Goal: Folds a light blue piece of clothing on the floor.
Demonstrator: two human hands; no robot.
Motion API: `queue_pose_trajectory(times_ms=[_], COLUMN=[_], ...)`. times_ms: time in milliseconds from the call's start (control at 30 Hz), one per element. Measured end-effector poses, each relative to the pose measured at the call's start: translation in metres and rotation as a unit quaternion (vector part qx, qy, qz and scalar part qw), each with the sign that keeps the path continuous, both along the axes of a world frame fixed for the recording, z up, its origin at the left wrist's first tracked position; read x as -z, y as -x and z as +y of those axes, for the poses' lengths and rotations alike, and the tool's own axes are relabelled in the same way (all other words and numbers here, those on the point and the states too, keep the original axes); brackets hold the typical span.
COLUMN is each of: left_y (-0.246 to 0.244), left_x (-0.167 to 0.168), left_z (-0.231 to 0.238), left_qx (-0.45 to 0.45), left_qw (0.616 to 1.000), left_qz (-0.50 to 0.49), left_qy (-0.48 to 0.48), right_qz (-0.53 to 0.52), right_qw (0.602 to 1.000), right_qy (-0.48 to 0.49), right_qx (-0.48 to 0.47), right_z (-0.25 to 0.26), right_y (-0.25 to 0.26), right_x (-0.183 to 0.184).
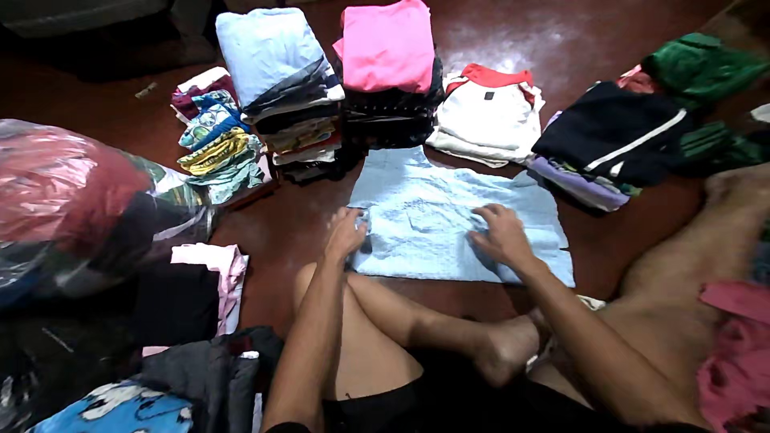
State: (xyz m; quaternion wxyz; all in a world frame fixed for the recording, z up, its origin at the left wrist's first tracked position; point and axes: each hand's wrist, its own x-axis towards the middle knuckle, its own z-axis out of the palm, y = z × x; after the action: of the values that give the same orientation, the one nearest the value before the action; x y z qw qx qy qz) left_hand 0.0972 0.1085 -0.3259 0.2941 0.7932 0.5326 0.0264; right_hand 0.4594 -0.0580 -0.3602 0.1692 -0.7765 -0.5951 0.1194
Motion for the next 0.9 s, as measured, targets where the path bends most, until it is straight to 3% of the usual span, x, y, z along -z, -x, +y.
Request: queue_pose_trajectory(times_ms=[67,133,233,300,367,433,533,600,700,800,900], left_y=[-0.013,-0.027,-0.035,-0.037,-0.036,-0.034,-0.027,-0.024,-0.016,-0.013,-0.022], left_x=[0.01,0.021,0.037,0.032,0.024,0.018,0.03,0.032,0.025,0.007,0.003], left_z=[0.001,-0.001,-0.002,0.003,0.003,0.002,0.009,0.013,0.011,0.003,0.005], left_qx=[0.119,0.202,0.169,0.077,-0.009,-0.043,-0.009,-0.002,-0.023,-0.065,0.001], left_qw=[0.99,0.978,0.977,0.988,0.992,0.997,0.996,0.99,0.969,0.967,0.995], left_qz=[-0.061,-0.026,0.128,0.125,0.07,0.036,0.068,0.114,0.208,0.224,0.103], left_qy=[-0.05,-0.043,0.004,-0.054,-0.104,-0.049,0.051,0.079,0.132,0.098,0.0], right_qz=[-0.017,-0.023,-0.021,-0.042,-0.067,-0.076,-0.055,-0.032,-0.04,-0.057,-0.04], right_qw=[0.998,0.987,0.955,0.947,0.959,0.978,0.992,0.989,0.969,0.951,0.968], right_qy=[0.044,0.12,0.243,0.249,0.203,0.136,0.108,0.139,0.242,0.303,0.24], right_qx=[0.047,0.103,0.171,0.197,0.186,0.136,0.026,-0.029,-0.02,-0.011,-0.06], right_z=[-0.042,-0.079,-0.121,-0.126,-0.126,-0.119,-0.1,-0.084,-0.061,-0.037,-0.01], right_y=[-0.041,-0.074,-0.099,-0.098,-0.086,-0.071,-0.038,-0.021,0.007,0.035,0.045], right_x=[0.0,0.0,0.004,-0.005,-0.018,-0.023,-0.008,0.007,0.004,-0.021,-0.026])
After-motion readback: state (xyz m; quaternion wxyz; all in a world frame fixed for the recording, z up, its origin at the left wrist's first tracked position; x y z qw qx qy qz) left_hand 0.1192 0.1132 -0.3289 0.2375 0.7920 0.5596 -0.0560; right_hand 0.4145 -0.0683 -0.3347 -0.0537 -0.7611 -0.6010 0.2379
